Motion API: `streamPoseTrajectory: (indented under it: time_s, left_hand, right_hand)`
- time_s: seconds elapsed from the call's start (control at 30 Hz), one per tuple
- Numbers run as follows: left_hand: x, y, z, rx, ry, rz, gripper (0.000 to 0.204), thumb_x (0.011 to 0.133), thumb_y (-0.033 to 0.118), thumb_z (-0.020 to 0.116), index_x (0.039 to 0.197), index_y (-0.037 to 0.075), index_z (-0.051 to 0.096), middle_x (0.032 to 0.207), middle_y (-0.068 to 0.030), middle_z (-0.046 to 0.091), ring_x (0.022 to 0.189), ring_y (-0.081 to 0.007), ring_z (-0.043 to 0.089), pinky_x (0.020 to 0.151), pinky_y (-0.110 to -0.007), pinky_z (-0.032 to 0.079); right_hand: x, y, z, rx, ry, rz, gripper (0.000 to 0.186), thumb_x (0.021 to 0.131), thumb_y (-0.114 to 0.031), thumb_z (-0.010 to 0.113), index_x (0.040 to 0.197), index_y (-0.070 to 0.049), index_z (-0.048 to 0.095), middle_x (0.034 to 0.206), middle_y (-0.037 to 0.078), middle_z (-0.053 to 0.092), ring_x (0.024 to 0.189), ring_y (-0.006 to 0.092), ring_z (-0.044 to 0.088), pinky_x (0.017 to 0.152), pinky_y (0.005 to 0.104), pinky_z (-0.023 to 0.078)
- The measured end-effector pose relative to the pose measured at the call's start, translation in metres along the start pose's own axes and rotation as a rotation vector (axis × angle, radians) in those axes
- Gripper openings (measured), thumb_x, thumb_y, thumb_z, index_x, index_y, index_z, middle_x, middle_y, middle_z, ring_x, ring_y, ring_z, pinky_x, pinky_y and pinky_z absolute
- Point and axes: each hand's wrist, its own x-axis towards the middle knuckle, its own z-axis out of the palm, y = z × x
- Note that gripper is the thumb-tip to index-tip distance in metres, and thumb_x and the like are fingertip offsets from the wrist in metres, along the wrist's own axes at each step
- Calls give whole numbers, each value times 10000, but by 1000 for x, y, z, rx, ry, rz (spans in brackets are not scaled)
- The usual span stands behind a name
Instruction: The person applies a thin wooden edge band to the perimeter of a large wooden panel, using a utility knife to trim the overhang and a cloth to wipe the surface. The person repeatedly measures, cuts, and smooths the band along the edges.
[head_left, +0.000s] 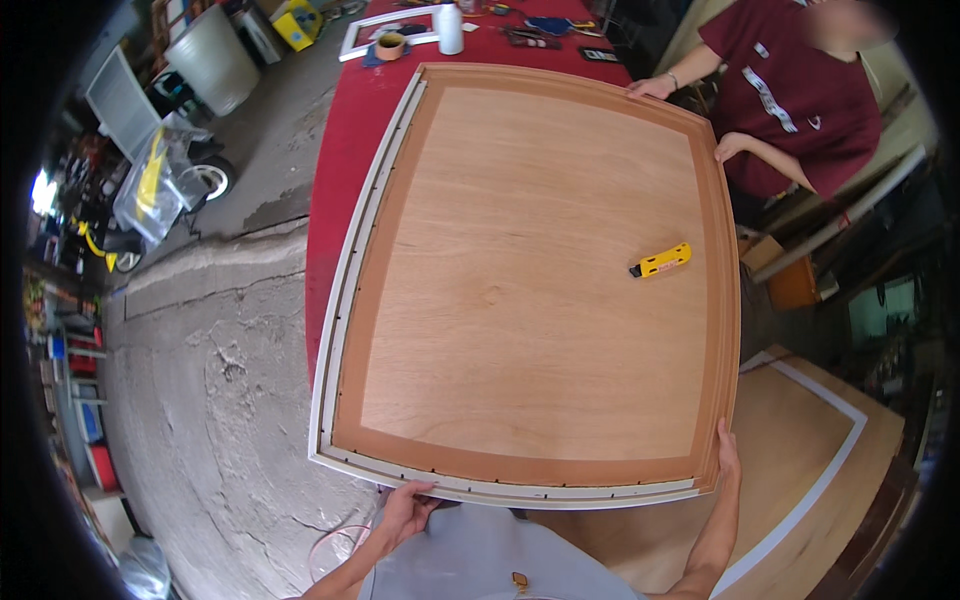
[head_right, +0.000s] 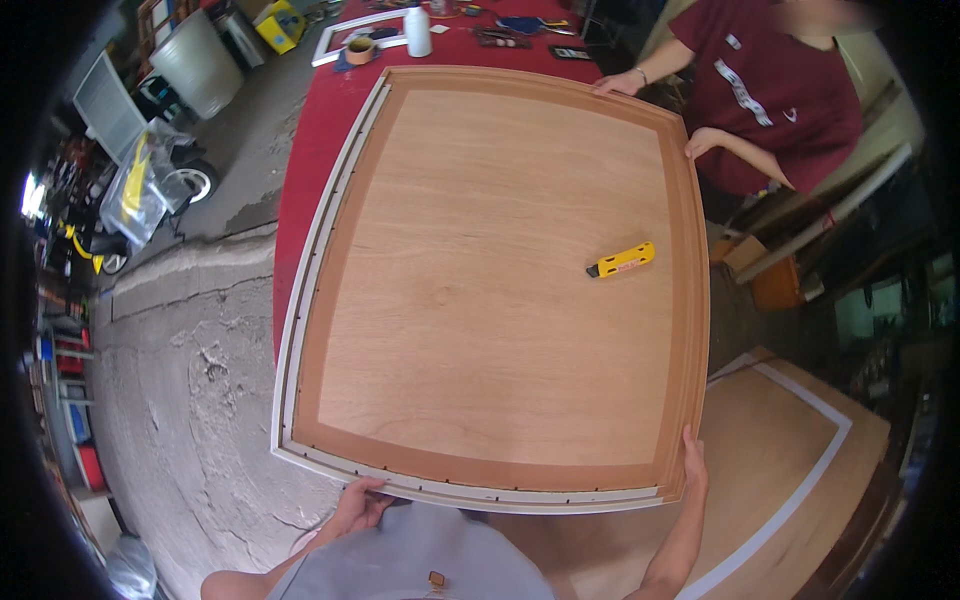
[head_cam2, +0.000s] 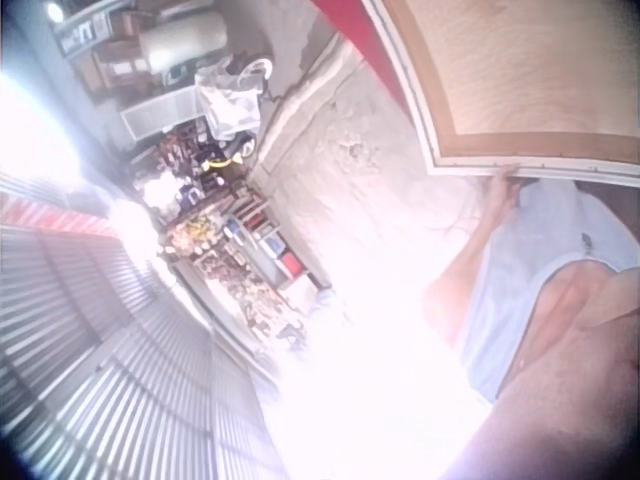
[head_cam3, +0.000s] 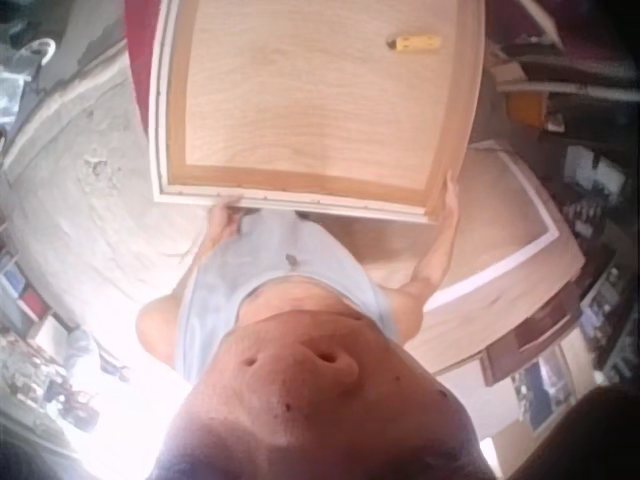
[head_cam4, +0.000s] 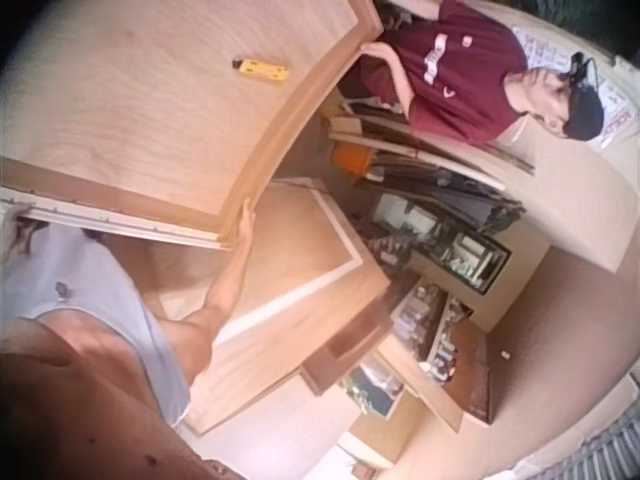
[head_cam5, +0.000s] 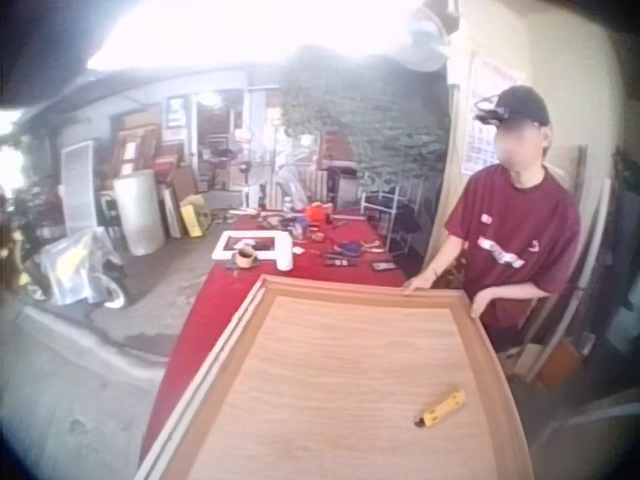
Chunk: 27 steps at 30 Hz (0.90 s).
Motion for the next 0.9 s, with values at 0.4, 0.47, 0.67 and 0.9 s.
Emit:
streamPoseTrajectory:
  time_s: [0.4, 0.47, 0.67, 0.9]
  left_hand:
    - [9, -49, -17, -90, -34, 64, 337, 872, 12, 562, 1197, -34, 487, 1210, -170, 555, 1186, -290, 525, 1079, -448, 412]
    - [7, -55, -17, -129, -44, 96, 337, 866, 11, 585, 1196, -16, 522, 1200, -148, 587, 1170, -283, 548, 1048, -440, 443]
    - [24, -55, -14, -161, 17, 183, 358, 817, -1, 677, 1164, 24, 592, 1121, -107, 648, 1061, -257, 639, 926, -433, 541]
    - [36, -75, -14, -113, 117, 144, 460, 737, 55, 716, 1178, 46, 588, 1123, -81, 631, 1064, -235, 616, 896, -435, 531]
  right_hand:
    - [68, -23, -11, -232, 43, -157, 1046, 828, -726, 556, 1415, 115, 354, 1421, 208, 457, 1290, 288, 467, 1056, 385, 384]
    - [45, -62, 14, -259, -10, -155, 1008, 847, -694, 563, 1409, 117, 358, 1415, 214, 456, 1254, 278, 497, 1026, 388, 411]
    - [-16, -63, 80, 286, -451, -184, 714, 933, -522, 560, 1384, 19, 442, 1348, 144, 541, 1190, 289, 550, 980, 405, 466]
    - [-11, -72, 151, 41, -432, -226, 631, 932, -443, 579, 1346, 25, 489, 1305, 141, 572, 1153, 276, 565, 953, 393, 467]
